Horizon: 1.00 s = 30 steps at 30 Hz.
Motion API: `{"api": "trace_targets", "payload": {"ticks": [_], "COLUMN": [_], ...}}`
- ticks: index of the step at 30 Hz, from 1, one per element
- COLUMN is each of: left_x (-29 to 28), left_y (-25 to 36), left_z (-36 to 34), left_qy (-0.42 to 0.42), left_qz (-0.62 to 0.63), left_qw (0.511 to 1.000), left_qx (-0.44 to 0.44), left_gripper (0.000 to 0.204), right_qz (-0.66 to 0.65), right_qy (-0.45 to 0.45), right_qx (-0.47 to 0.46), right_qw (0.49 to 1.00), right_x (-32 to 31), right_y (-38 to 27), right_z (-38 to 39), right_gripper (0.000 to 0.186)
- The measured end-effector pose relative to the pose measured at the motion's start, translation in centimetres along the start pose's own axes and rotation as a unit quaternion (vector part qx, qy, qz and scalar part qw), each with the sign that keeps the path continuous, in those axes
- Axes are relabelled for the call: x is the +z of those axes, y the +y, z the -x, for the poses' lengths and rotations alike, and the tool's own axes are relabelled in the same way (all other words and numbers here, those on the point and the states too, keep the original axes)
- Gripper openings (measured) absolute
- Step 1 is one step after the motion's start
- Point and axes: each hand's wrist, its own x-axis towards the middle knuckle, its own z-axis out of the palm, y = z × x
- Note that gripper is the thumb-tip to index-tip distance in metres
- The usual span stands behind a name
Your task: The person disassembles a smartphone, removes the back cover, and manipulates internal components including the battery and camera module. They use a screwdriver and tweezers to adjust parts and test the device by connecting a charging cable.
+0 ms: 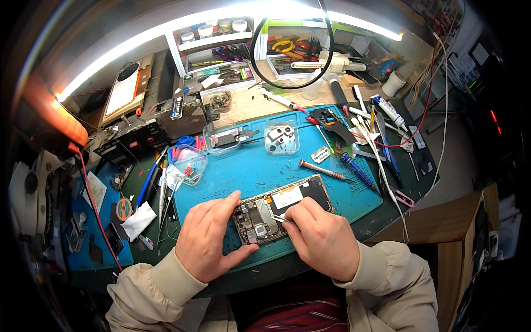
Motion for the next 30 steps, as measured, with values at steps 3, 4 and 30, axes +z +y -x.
{"api": "trace_targets", "payload": {"ticks": [3,4,30], "left_x": [0.1,0.1,0.0], "left_y": [0.0,0.0,-0.1], "left_z": [-0.1,-0.1,0.1], "left_qy": [0.001,0.002,0.0], "left_qz": [0.004,0.007,0.007], "left_qw": [1.0,1.0,1.0], "left_qx": [-0.001,0.0,-0.001], "left_gripper": [0.099,0.099,0.104], "right_qz": [0.001,0.001,0.025], "right_qy": [0.016,0.025,0.002], "right_qx": [0.005,0.006,-0.2], "right_qw": [1.0,1.0,0.98], "right_x": [0.4,0.6,-1.5], "right_y": [-0.1,-0.1,4.0], "right_z": [0.3,0.4,-5.2], "right_gripper": [0.012,0.012,0.019]}}
